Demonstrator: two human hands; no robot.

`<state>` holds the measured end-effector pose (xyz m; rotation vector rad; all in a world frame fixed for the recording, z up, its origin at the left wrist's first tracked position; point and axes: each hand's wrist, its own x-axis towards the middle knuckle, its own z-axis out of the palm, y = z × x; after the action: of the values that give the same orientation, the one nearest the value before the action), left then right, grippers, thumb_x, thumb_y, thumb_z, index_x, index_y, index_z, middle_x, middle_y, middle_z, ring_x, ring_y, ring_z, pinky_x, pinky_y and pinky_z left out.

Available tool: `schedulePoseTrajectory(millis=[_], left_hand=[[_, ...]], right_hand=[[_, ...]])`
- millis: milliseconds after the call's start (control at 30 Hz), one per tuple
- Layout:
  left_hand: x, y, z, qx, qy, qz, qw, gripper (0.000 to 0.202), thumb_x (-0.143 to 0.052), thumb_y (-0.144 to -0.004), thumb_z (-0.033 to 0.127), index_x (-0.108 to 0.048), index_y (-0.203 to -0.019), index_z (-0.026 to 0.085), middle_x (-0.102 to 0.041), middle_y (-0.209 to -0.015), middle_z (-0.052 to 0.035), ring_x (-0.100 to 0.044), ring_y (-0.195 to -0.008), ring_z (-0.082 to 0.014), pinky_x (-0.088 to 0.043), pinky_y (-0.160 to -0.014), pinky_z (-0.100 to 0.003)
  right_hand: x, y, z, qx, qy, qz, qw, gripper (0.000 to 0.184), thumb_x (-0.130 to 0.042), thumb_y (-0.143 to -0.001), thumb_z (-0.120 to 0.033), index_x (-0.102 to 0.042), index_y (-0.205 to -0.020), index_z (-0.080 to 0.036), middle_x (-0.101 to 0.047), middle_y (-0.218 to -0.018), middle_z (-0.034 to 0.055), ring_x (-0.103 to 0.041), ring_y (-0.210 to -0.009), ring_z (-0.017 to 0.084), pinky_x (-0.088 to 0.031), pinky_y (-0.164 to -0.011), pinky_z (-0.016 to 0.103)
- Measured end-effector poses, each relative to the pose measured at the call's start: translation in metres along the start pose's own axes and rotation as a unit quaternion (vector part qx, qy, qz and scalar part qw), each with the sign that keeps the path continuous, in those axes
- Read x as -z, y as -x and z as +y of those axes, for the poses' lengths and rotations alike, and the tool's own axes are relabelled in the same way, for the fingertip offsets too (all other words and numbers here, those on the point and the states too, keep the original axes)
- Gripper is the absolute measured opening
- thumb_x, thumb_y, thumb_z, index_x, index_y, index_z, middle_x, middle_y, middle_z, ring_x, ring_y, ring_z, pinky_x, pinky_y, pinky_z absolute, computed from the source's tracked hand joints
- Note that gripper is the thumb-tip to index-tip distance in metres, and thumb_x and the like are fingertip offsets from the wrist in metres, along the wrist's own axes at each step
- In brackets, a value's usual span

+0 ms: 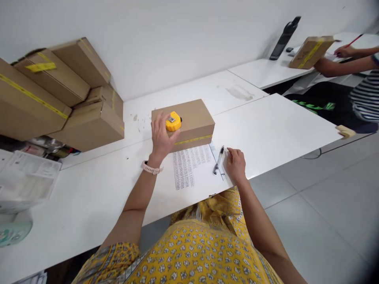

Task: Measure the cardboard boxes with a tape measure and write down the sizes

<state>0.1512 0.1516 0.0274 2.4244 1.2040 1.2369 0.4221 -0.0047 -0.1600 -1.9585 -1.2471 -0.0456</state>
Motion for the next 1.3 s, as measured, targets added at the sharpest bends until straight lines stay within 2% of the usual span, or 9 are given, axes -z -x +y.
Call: schedulePoseTrajectory(millis=[133,267,367,467,567,700,933,1133,1300], left_hand=[[-0.017,-0.030,-0.008,0.094,-0.009,-0.084,0.992,0.077,-0.083,-0.077,0.038,-0.049,-0.143,0.021,-0.048,-0.155,-0.0192,-0.042,-0.146,-0.0397,-0.035,-0.120,-0.058],[-0.021,-0.033,0.000,0.154,0.101,-0.043,0.982,0.061,-0.080,-0.076,0.038,-0.055,-0.129,0.021,-0.065,-0.131,-0.0153,-0.061,-0.125,-0.0336,-0.048,-0.106,-0.050],[-0.009,-0.028,0.015,0.219,0.346,-0.081,0.909,0.051,-0.070,-0.083,0.054,-0.058,-0.119,0.020,-0.070,-0.111,-0.0112,-0.071,-0.093,-0.0238,-0.058,-0.080,-0.037],[0.005,-0.021,0.034,0.247,0.513,-0.213,0.794,0.053,-0.062,-0.085,0.062,-0.063,-0.113,0.018,-0.071,-0.103,-0.0094,-0.070,-0.075,-0.0198,-0.054,-0.059,-0.030],[0.010,-0.013,0.048,0.244,0.526,-0.297,0.759,0.053,-0.069,-0.082,0.059,-0.064,-0.115,0.019,-0.072,-0.106,-0.0083,-0.069,-0.074,-0.0193,-0.054,-0.055,-0.029],[0.010,-0.001,0.051,0.253,0.480,-0.356,0.761,0.052,-0.072,-0.084,0.056,-0.059,-0.121,0.022,-0.073,-0.101,-0.0056,-0.069,-0.071,-0.0168,-0.053,-0.059,-0.027],[0.041,-0.007,0.031,0.238,0.433,-0.360,0.792,0.054,-0.076,-0.084,0.050,-0.059,-0.127,0.022,-0.073,-0.115,-0.0086,-0.072,-0.093,-0.0206,-0.058,-0.078,-0.031],[0.090,-0.054,-0.049,0.261,0.390,-0.223,0.855,0.050,-0.083,-0.075,0.046,-0.068,-0.113,0.017,-0.074,-0.111,-0.0083,-0.070,-0.092,-0.0234,-0.060,-0.069,-0.031],[0.115,-0.072,-0.113,0.356,0.330,-0.173,0.857,0.035,-0.079,-0.073,0.039,-0.071,-0.099,0.017,-0.076,-0.094,-0.0065,-0.069,-0.080,-0.0217,-0.056,-0.058,-0.028]], right_hand=[[-0.001,0.001,0.002,-0.003,-0.026,0.004,1.000,0.037,-0.040,-0.092,-0.019,-0.068,-0.116,-0.018,-0.068,-0.106,0.0156,-0.059,-0.101,0.029,-0.052,-0.090,0.045],[0.011,0.001,-0.011,-0.016,-0.086,0.086,0.992,0.033,-0.041,-0.092,-0.023,-0.068,-0.110,-0.019,-0.069,-0.100,0.0150,-0.062,-0.097,0.028,-0.052,-0.089,0.047],[0.031,-0.007,-0.045,-0.037,-0.176,0.149,0.972,0.030,-0.044,-0.094,-0.031,-0.069,-0.104,-0.019,-0.070,-0.098,0.0141,-0.064,-0.095,0.027,-0.052,-0.089,0.046],[0.054,-0.027,-0.095,-0.101,-0.355,0.031,0.929,0.029,-0.053,-0.093,-0.041,-0.070,-0.105,-0.020,-0.072,-0.096,0.0090,-0.066,-0.089,0.022,-0.053,-0.083,0.039],[0.068,-0.050,-0.140,-0.148,-0.492,-0.171,0.841,0.040,-0.054,-0.093,-0.056,-0.072,-0.103,-0.021,-0.072,-0.095,0.0060,-0.065,-0.084,0.019,-0.052,-0.076,0.034],[0.065,-0.062,-0.169,-0.158,-0.485,-0.286,0.811,0.051,-0.059,-0.086,-0.072,-0.066,-0.082,-0.021,-0.068,-0.079,0.0034,-0.060,-0.073,0.016,-0.047,-0.066,0.030],[0.067,-0.092,-0.166,-0.171,-0.482,-0.250,0.822,0.047,-0.073,-0.082,-0.062,-0.054,-0.070,-0.021,-0.055,-0.065,-0.0021,-0.049,-0.062,0.012,-0.041,-0.060,0.026],[0.080,-0.183,-0.141,-0.226,-0.485,-0.146,0.832,0.035,-0.063,-0.097,-0.044,-0.057,-0.073,-0.020,-0.057,-0.073,0.0002,-0.053,-0.067,0.011,-0.046,-0.067,0.025],[0.046,-0.213,-0.122,-0.253,-0.399,-0.164,0.866,0.035,-0.059,-0.099,-0.040,-0.056,-0.071,-0.019,-0.058,-0.073,0.0007,-0.054,-0.068,0.012,-0.048,-0.070,0.026]])
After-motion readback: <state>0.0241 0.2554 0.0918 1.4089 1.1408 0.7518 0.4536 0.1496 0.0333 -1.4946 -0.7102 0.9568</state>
